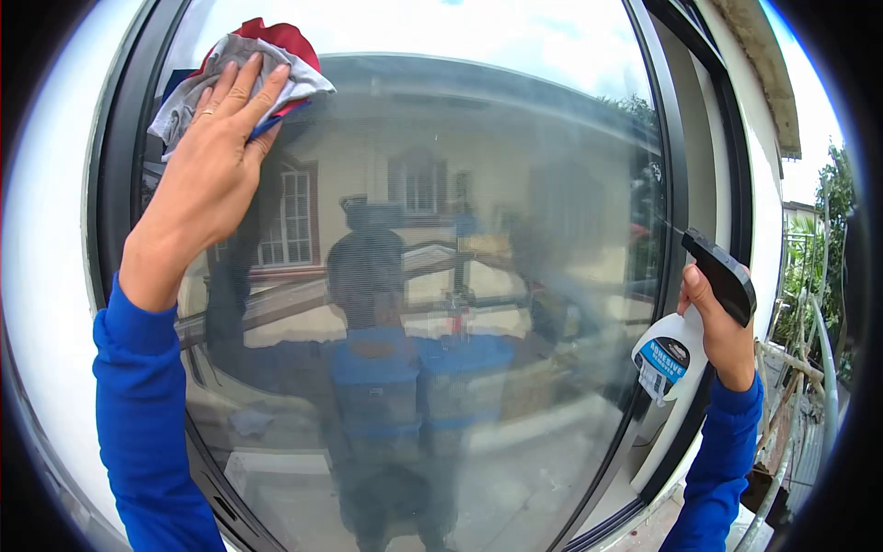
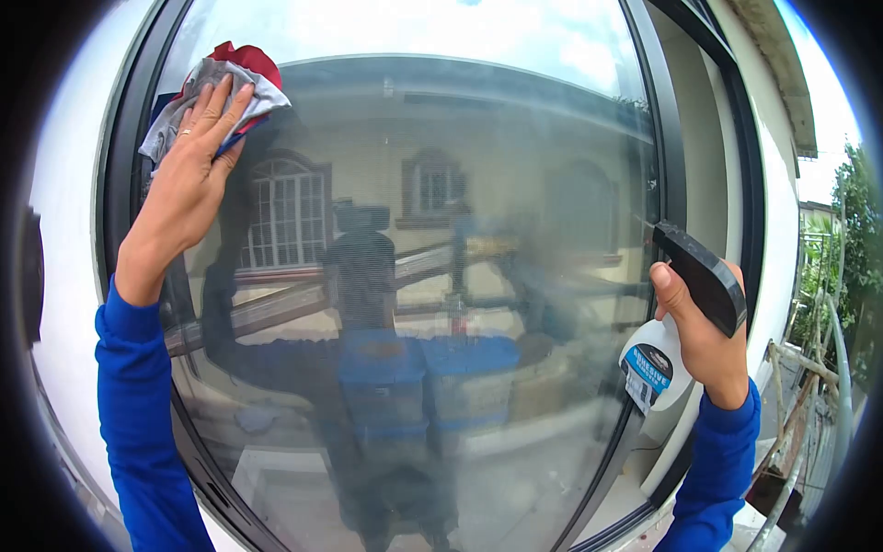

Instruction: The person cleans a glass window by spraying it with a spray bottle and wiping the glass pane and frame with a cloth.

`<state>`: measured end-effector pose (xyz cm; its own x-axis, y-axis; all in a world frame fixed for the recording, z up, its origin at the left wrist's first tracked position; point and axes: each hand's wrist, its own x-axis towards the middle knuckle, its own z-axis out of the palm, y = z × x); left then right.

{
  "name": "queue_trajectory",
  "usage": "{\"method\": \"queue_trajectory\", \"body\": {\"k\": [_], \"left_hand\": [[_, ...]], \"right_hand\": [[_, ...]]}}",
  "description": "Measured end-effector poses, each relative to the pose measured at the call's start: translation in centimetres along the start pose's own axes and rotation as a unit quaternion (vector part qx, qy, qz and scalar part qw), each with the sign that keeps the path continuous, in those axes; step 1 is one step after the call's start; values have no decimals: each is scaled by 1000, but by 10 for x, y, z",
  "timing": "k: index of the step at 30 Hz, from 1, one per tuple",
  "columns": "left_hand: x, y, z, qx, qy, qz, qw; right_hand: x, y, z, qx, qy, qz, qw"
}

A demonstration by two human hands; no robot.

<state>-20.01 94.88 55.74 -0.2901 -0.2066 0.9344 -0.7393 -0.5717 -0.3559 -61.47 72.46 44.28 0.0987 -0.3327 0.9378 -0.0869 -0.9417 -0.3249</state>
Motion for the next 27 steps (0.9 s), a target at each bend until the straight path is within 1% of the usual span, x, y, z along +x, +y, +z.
{"method": "queue_trajectory", "body": {"k": [2,4,5,6,8,9,10,11,12,13,14,15,17,18,19,20,21,24,25,26,27], "left_hand": [[-18,33,-19,-43,-61,37,996],[-34,58,-24,-123,-119,139,975],[-42,68,-20,-150,-140,190,960],[-49,75,-15,-179,-165,237,940],[-55,84,4,-207,-188,304,910],[-47,78,12,-214,-175,312,909],[-63,140,-10,-214,-151,325,909],[-47,140,3,-219,-134,332,908],[-19,122,18,-165,-89,327,926],[4,120,25,-125,-33,287,949],[31,105,15,-99,-70,222,967],[51,79,13,-74,-30,188,979],[78,31,-13,-30,-39,60,997],[79,10,-28,9,-54,-7,998],[78,-13,-30,38,-41,-76,996],[77,-42,-29,74,-29,-111,991],[72,-62,-32,90,-11,-80,993],[74,-42,-26,148,7,-128,981],[79,-21,-17,71,10,-116,991],[75,8,-6,57,46,-51,996],[73,39,4,22,51,12,998]], "right_hand": [[35,-29,16,23,25,-31,999],[74,-63,30,32,-43,-58,997],[92,-78,44,12,-36,-49,998],[115,-89,58,7,-45,-81,996],[151,-117,90,-17,-52,-124,991],[166,-130,104,-6,-56,-132,990],[125,-113,57,4,-50,-149,988],[136,-117,63,14,-54,-160,986],[143,-130,76,39,-37,-193,980],[143,-122,70,38,-55,-186,980],[146,-124,67,33,-74,-176,981],[139,-129,64,32,-63,-174,982],[131,-137,59,-1,-53,-209,976],[128,-139,62,-18,-41,-226,973],[126,-137,64,-21,-29,-228,973],[127,-138,63,-20,-27,-236,971],[127,-138,60,-19,-25,-242,970],[129,-139,60,-2,-31,-249,968],[131,-136,61,9,-30,-252,967],[130,-136,60,11,-32,-254,967],[129,-140,60,13,-34,-256,966]]}}
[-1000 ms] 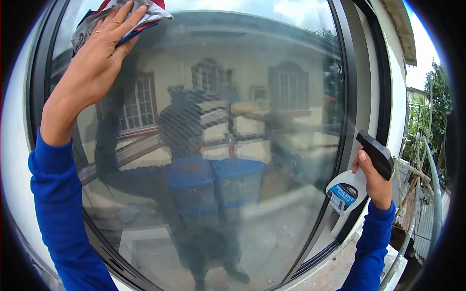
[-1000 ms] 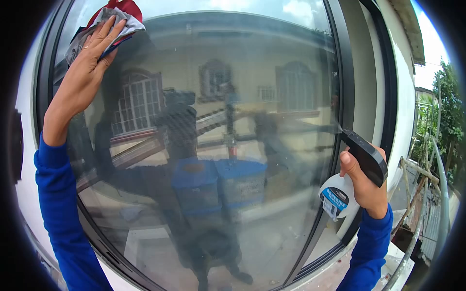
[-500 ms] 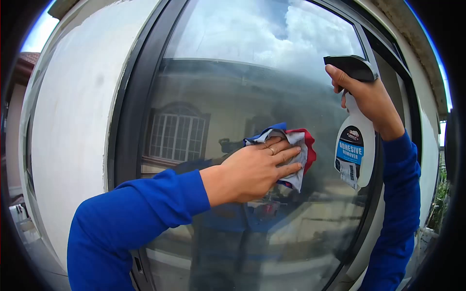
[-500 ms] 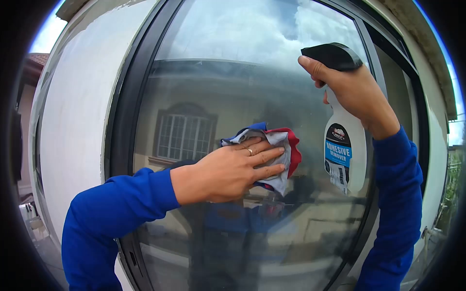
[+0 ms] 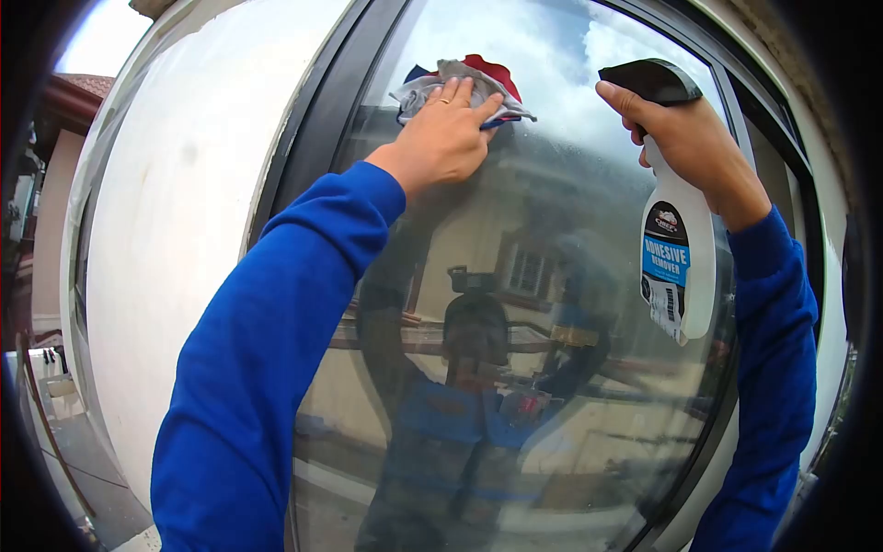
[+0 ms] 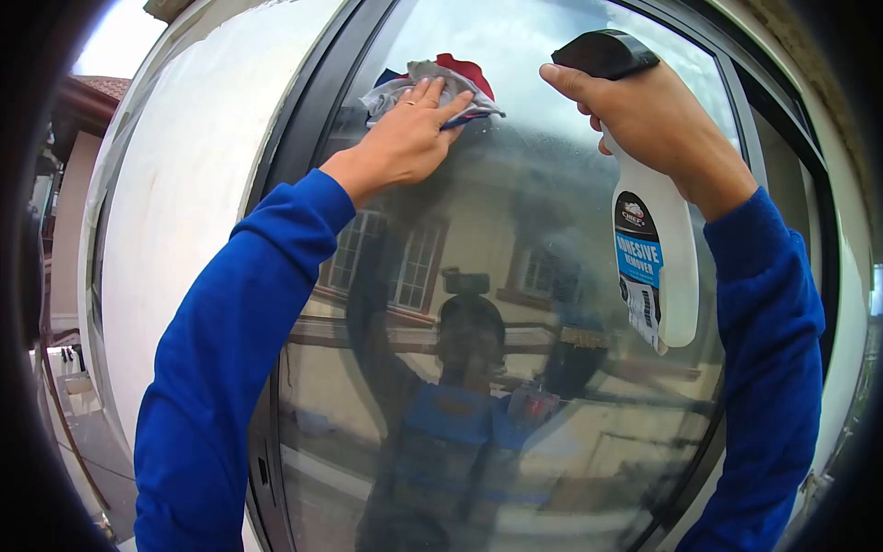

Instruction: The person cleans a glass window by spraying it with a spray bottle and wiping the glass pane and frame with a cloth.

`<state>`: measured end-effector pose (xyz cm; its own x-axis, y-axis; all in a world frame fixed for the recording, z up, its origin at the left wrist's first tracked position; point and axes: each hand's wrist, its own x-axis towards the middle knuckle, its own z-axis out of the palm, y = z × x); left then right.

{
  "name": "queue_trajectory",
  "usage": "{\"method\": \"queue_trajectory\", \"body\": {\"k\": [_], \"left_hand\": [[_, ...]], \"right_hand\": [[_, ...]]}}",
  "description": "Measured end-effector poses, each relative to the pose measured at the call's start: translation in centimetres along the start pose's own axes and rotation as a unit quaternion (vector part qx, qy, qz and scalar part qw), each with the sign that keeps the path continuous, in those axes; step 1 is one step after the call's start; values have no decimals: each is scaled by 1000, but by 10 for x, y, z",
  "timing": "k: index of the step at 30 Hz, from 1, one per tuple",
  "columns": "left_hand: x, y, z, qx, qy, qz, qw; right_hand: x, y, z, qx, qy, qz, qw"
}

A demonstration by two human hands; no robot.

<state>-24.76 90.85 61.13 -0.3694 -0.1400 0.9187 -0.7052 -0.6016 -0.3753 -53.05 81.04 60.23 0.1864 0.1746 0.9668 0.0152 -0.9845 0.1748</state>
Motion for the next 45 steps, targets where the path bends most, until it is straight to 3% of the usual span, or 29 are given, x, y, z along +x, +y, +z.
{"method": "queue_trajectory", "body": {"k": [3,6,10,15,16,18,19,21,23,25,27,29,32,33,34,35,37,39,41,43,45], "left_hand": [[-18,95,-10,-53,-25,167,984],[-20,112,-6,-68,-22,213,975],[10,51,-7,-37,-36,112,992],[53,-72,-4,54,-65,-70,994],[54,-103,10,74,1,-60,996],[61,-120,11,41,-5,-97,994],[70,-114,9,143,-69,-84,984],[78,-100,28,-21,56,-94,994],[113,-117,62,-2,48,-82,995],[127,-59,33,-192,-26,-148,970],[139,-20,41,0,105,86,991],[162,9,39,33,29,128,991],[181,59,19,20,-42,106,993],[187,71,23,-27,-33,101,994],[192,84,32,-74,-25,96,992],[201,100,46,-119,-17,92,988],[229,149,85,-67,-8,69,995],[200,231,65,-127,-31,109,985],[164,294,77,-146,-143,212,956],[141,318,61,-146,-153,303,929],[137,295,38,-149,-145,298,932]], "right_hand": [[-2,-24,-2,-10,17,-14,1000],[20,-29,-4,-4,9,-25,1000],[42,-19,-12,43,-10,-25,999],[25,22,-54,-94,29,20,995],[15,24,-65,-106,31,25,994],[-1,28,-85,-131,31,39,990],[-5,40,-95,-156,33,44,986],[-13,61,-117,-202,42,49,977],[-24,64,-133,-233,45,68,969],[-30,54,-140,-250,47,87,963],[-36,49,-146,-257,52,104,959],[-43,41,-151,-261,60,121,956],[-56,27,-162,-255,83,140,953],[-63,20,-163,-246,87,143,955],[-76,10,-156,-235,101,74,964],[-84,9,-161,-204,91,108,969],[-98,0,-175,-139,74,170,973],[-125,4,-182,-108,110,174,973],[-152,42,-181,-88,107,210,968],[-168,23,-190,-76,143,230,960],[-187,13,-213,-80,132,239,959]]}}
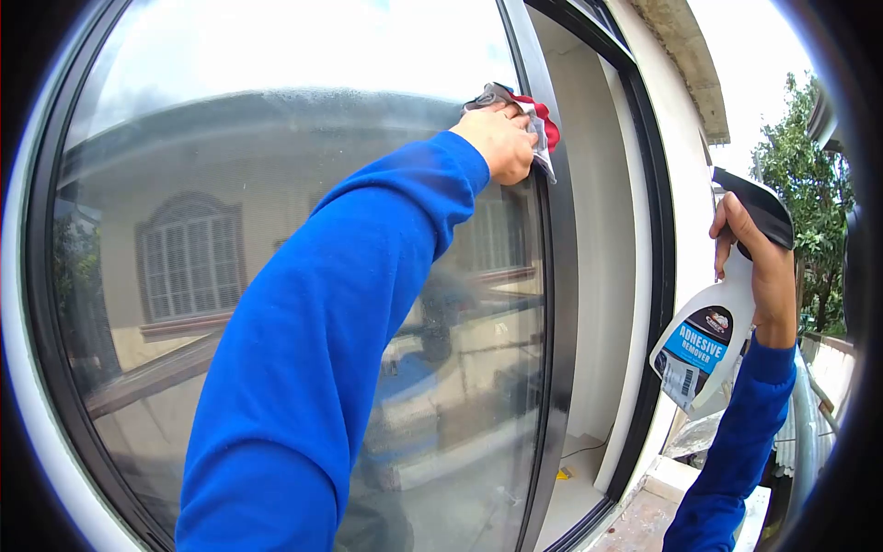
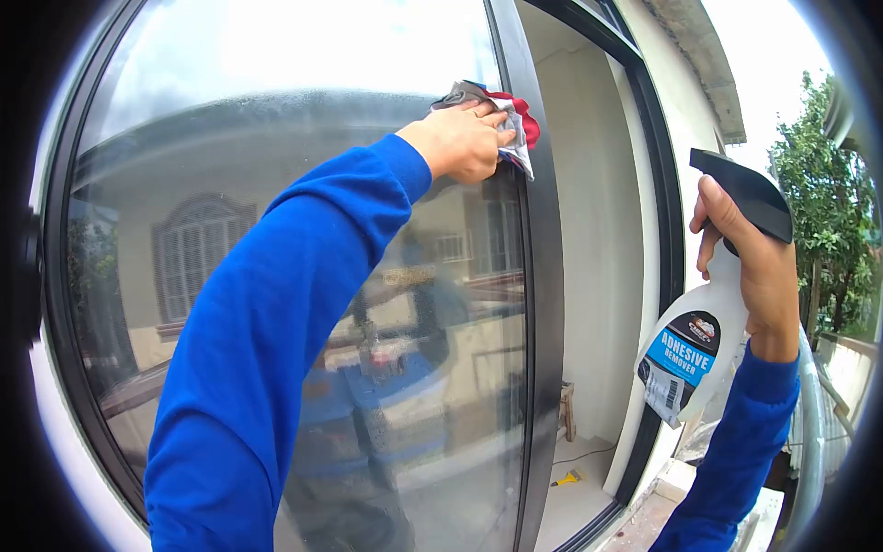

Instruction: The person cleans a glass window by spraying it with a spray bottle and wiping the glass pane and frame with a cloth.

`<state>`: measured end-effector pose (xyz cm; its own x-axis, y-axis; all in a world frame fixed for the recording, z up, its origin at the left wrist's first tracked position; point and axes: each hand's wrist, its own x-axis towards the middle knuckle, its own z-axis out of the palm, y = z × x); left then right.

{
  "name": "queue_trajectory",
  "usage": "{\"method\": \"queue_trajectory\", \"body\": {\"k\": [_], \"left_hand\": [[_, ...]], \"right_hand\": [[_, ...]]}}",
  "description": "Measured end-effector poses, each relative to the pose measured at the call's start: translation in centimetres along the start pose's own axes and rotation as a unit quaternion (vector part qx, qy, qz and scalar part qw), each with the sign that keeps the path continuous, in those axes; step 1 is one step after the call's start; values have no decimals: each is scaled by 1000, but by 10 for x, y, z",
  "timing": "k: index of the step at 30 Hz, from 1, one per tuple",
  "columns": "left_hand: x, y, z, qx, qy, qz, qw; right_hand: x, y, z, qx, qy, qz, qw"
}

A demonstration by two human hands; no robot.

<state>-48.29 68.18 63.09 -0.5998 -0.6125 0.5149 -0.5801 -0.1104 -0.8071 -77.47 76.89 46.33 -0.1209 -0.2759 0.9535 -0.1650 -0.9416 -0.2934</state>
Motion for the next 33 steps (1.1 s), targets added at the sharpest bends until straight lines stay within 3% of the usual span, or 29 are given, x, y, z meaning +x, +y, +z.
{"method": "queue_trajectory", "body": {"k": [4,5,6,7,8,10,11,12,13,14,15,16,17,18,20,22,24,25,28,30,33], "left_hand": [[-41,-121,-38,80,87,-191,974],[-48,-203,-23,92,160,-217,959],[-93,-224,-45,256,191,-81,944],[-113,-240,-64,234,114,-193,946],[-129,-249,-68,221,155,-267,925],[-140,-266,-68,234,140,-290,917],[-131,-267,-52,280,218,-258,899],[-114,-265,-33,180,287,-289,895],[-103,-211,-57,102,211,-298,925],[-86,-192,-47,170,177,-171,954],[-56,-169,-36,114,212,-138,961],[-20,-152,-14,86,242,-163,953],[-2,-122,-8,85,237,-132,959],[-6,-76,-36,67,105,-121,985],[40,-48,-5,14,135,-156,978],[44,-13,-1,-25,68,-101,992],[20,8,14,-9,62,-70,996],[-5,16,17,-28,43,-28,998],[-85,23,28,-17,50,38,998],[-133,-10,36,30,130,49,990],[-199,-98,-6,103,113,-64,986]], "right_hand": [[-34,17,-25,-22,36,15,999],[-45,21,-32,-15,38,14,999],[-57,25,-38,-8,41,13,999],[-72,28,-43,-14,62,20,998],[-86,32,-48,0,57,22,998],[-114,36,-43,-4,68,28,997],[-124,40,-44,-1,37,47,998],[-133,44,-44,2,4,65,998],[-140,46,-40,15,-6,91,996],[-144,52,-34,34,-13,104,994],[-149,58,-25,41,-4,112,993],[-153,62,-17,49,4,120,992],[-154,59,-8,84,14,134,987],[-161,67,-6,96,1,136,986],[-175,65,8,125,11,149,981],[-189,70,12,135,-2,181,974],[-196,82,15,153,-57,210,964],[-205,88,21,158,-35,218,963],[-219,96,36,161,-29,232,959],[-225,101,51,173,-19,222,959],[-231,100,66,195,-78,254,944]]}}
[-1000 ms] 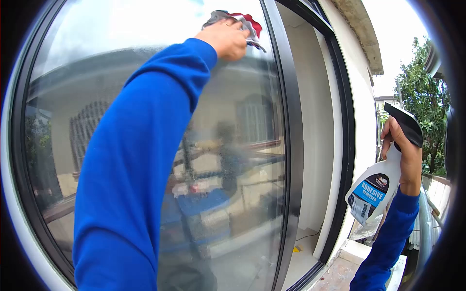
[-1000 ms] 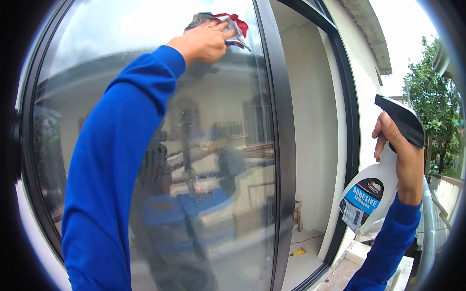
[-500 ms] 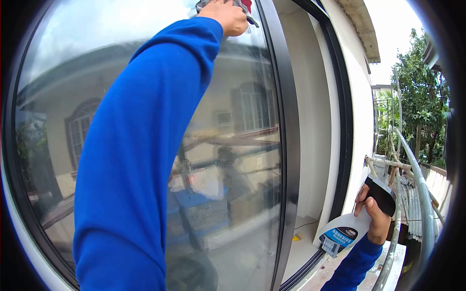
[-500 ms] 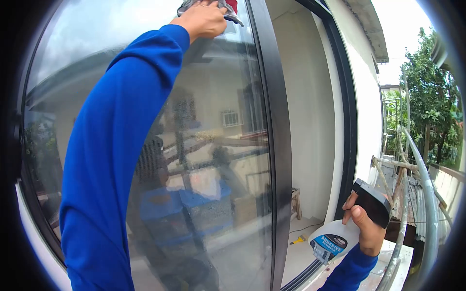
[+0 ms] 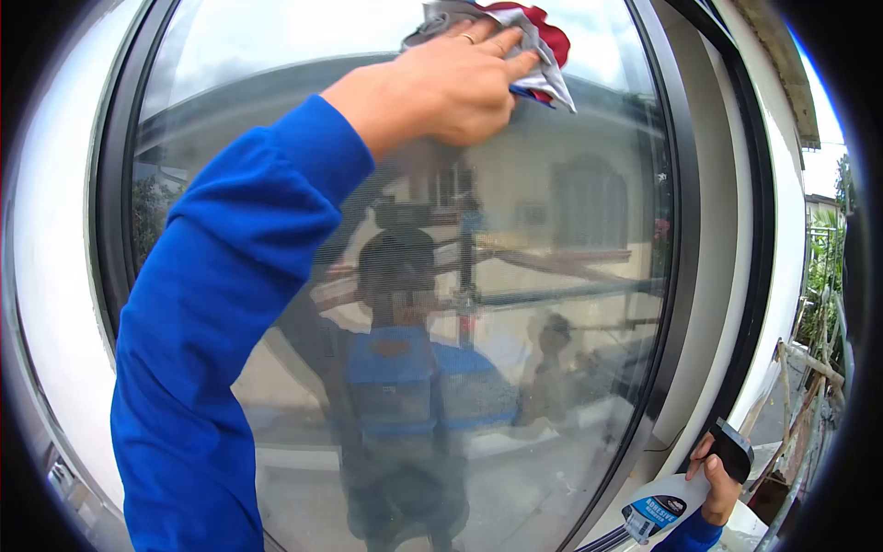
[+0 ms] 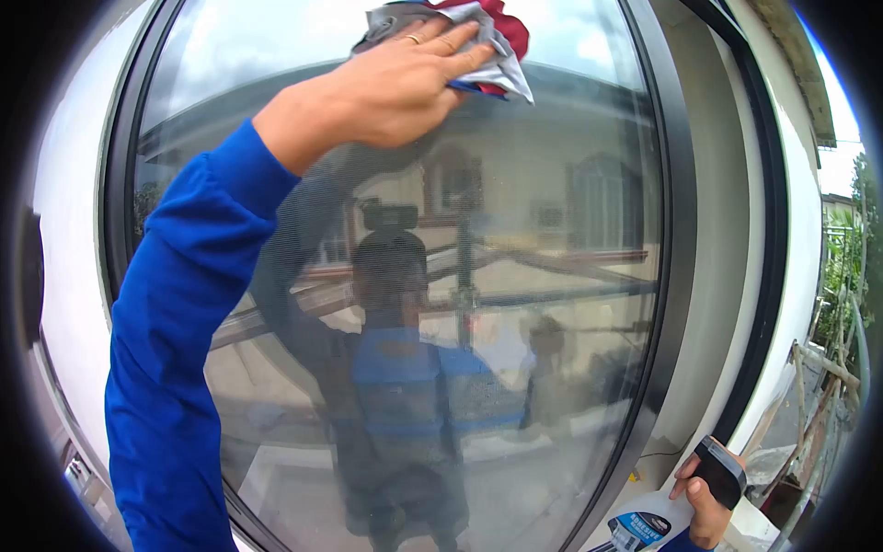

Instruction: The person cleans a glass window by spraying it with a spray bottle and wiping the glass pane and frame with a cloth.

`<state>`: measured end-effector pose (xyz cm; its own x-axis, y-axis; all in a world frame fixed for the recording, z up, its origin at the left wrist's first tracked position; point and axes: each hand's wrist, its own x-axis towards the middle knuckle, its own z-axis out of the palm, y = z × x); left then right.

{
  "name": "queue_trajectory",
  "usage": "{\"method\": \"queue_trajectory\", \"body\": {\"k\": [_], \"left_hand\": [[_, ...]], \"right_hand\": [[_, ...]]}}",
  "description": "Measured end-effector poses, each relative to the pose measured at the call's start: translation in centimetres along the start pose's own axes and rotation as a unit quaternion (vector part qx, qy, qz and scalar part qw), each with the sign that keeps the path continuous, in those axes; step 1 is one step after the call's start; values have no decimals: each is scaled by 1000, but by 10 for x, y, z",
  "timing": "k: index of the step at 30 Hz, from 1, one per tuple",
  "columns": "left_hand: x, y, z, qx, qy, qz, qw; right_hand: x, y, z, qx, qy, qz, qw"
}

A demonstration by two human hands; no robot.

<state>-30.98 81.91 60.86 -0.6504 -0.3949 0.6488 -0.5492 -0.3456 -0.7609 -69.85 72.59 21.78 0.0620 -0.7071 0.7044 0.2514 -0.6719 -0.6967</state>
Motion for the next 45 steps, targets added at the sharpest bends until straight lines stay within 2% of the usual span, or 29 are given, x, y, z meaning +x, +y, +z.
{"method": "queue_trajectory", "body": {"k": [1,2,3,4,5,6,8,10,11,12,15,17,19,21,23,24,25,26,27,30,32,35,38,39,41,42,43,44,45], "left_hand": [[-13,-39,-33,18,-82,-56,995],[-34,-104,-32,-57,-62,-119,989],[-51,-132,-64,-20,-138,-188,972],[-71,-140,-88,-27,-133,-301,944],[-92,-188,-82,-9,-127,-366,922],[-103,-170,-97,16,-98,-392,915],[-154,-246,-58,81,-37,-263,961],[-153,-136,-69,94,-60,-189,976],[-155,-94,-83,54,-96,-189,976],[-164,-75,-89,59,-154,-214,963],[-186,-75,-99,-18,-144,-185,972],[-184,-91,-115,-174,-152,-285,930],[-188,-132,-119,-130,-164,-297,932],[-172,-142,-134,-91,-185,-380,902],[-174,-169,-133,-66,-145,-354,921],[-173,-174,-135,-71,-119,-372,918],[-167,-174,-138,-77,-96,-387,914],[-157,-172,-149,-120,-130,-430,885],[-174,-203,-145,-136,-63,-358,921],[-169,-219,-148,-96,-131,-410,898],[-175,-212,-150,-80,-147,-423,890],[-190,-222,-139,-156,-60,-374,912],[-191,-215,-134,-148,-32,-338,929],[-191,-212,-133,-137,-87,-367,916],[-173,-160,-142,-113,-189,-420,880],[-176,-147,-136,-92,-238,-382,888],[-169,-107,-132,-152,-221,-277,923],[-183,-88,-106,-88,-132,-117,980],[-179,-46,-107,-110,-179,-91,974]], "right_hand": [[-3,5,5,-3,2,-4,1000],[-6,11,7,-6,4,-7,1000],[-7,17,7,-9,9,-13,1000],[-6,22,3,-4,-11,3,1000],[-3,19,8,-1,-12,-5,1000],[1,11,15,3,-9,-12,1000],[10,6,23,22,19,-28,999],[29,-12,32,-4,-17,-62,998],[37,-21,42,-18,-27,-81,996],[46,-31,52,-31,-37,-100,994],[61,-62,98,-46,-29,-126,990],[63,-74,124,-43,-45,-147,987],[56,-92,152,-36,-66,-134,988],[51,-90,169,-36,-128,-162,978],[44,-104,190,-44,-215,-167,961],[37,-115,206,-65,-214,-151,963],[40,-124,208,-91,-253,-187,945],[38,-130,223,-27,-250,-174,952],[36,-136,237,35,-246,-159,955],[59,-158,251,7,-341,-202,918],[61,-157,266,-9,-348,-247,904],[62,-164,282,20,-356,-240,903],[65,-166,283,33,-356,-210,910],[68,-168,281,26,-362,-198,910],[70,-167,270,-15,-360,-188,913],[71,-164,261,-45,-346,-221,911],[69,-155,258,20,-308,-187,932],[67,-146,255,87,-267,-159,947],[65,-143,242,75,-249,-131,957]]}}
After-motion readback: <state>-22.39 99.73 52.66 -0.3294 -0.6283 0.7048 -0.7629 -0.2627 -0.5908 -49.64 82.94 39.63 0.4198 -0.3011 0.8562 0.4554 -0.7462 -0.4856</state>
